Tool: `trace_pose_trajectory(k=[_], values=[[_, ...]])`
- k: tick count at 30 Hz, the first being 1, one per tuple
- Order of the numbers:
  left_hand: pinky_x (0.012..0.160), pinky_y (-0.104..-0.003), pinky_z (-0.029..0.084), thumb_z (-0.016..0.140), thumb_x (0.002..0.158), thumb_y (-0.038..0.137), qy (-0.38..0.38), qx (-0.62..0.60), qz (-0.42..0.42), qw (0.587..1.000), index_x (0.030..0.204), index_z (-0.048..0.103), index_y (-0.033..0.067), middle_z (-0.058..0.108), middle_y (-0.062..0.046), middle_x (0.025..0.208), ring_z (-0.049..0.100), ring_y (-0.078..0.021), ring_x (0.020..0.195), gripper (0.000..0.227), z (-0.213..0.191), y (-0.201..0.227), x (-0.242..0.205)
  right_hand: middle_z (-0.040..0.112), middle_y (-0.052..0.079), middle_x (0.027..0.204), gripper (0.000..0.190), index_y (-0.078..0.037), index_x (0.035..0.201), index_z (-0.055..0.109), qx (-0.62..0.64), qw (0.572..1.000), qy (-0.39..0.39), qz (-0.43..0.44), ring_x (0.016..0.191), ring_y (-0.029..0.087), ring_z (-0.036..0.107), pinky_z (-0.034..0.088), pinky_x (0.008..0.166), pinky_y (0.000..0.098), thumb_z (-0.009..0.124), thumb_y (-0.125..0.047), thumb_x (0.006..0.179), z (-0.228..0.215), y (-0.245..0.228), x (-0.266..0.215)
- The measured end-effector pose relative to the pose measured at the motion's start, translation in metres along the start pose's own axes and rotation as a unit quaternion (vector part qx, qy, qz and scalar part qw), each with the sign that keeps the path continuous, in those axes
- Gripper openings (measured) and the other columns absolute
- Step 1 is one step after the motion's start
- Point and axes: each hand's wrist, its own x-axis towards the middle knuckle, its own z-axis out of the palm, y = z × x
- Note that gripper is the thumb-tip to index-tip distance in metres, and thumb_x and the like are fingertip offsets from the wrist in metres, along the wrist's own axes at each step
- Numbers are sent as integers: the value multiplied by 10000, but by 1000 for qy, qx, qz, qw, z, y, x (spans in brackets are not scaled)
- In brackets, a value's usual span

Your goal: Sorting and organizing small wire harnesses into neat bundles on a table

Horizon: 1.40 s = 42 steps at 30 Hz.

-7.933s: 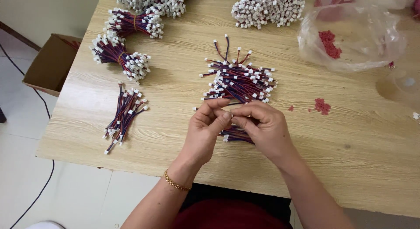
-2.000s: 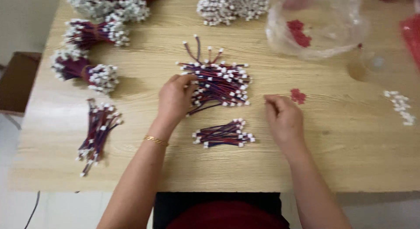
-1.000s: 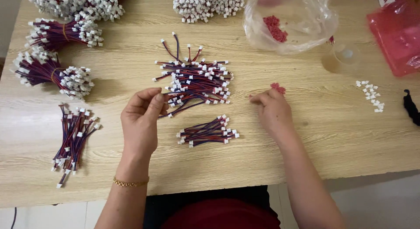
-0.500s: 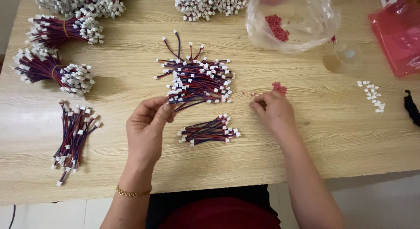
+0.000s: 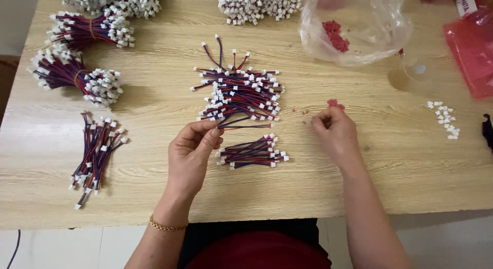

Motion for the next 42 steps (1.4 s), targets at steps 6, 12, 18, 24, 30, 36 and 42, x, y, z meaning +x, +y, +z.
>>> trace_pose_trajectory(k=[6,12,18,24,30,36,42], values=[[702,-227,552,685,889,77,-2,-7,-5,1000,1023,666,27,712,-129,865,647,-124,743,145,1,0,-1,696,143,822,139,-92,937,728,-42,990,-47,-126,862,326,671,522,777,415,759,-160,820,3,-4,-2],[690,-213,548,690,883,77,-9,-5,-4,1000,1013,665,37,707,-110,866,644,-113,738,138,1,-1,-1,646,68,880,102,-211,956,699,-223,966,-52,-123,895,287,664,532,788,408,665,-293,906,9,-9,-4],[690,-225,558,685,887,68,-8,-14,-1,1000,1017,669,26,708,-121,862,641,-117,744,138,3,-2,-4,607,137,847,127,-112,948,638,-117,989,-17,-91,859,347,644,518,763,449,628,-234,916,10,-5,-6],[685,-248,557,685,885,54,9,-9,-7,1000,1015,696,14,684,-108,845,628,-131,752,137,-3,-33,6,590,82,792,116,10,1071,579,244,965,-70,-63,655,142,603,515,596,249,581,-17,959,12,-34,-16],[674,-229,583,671,902,80,36,-60,-35,997,1037,701,13,706,-108,874,669,-132,756,154,8,-28,1,642,124,690,111,38,1003,658,349,919,-137,-121,605,147,630,577,585,293,633,22,896,22,-125,-52],[650,-212,574,702,875,71,31,-80,-35,996,1086,657,18,697,-116,855,671,-136,746,222,7,-27,-2,665,90,745,114,10,951,706,345,916,-153,-133,653,118,643,578,600,270,669,55,853,52,-144,-60],[638,-202,570,710,868,62,24,-83,-38,996,1105,638,27,698,-113,839,670,-129,738,250,7,-35,0,682,74,736,115,-3,986,703,299,937,-128,-126,671,100,647,570,626,235,677,4,874,56,-145,-61]])
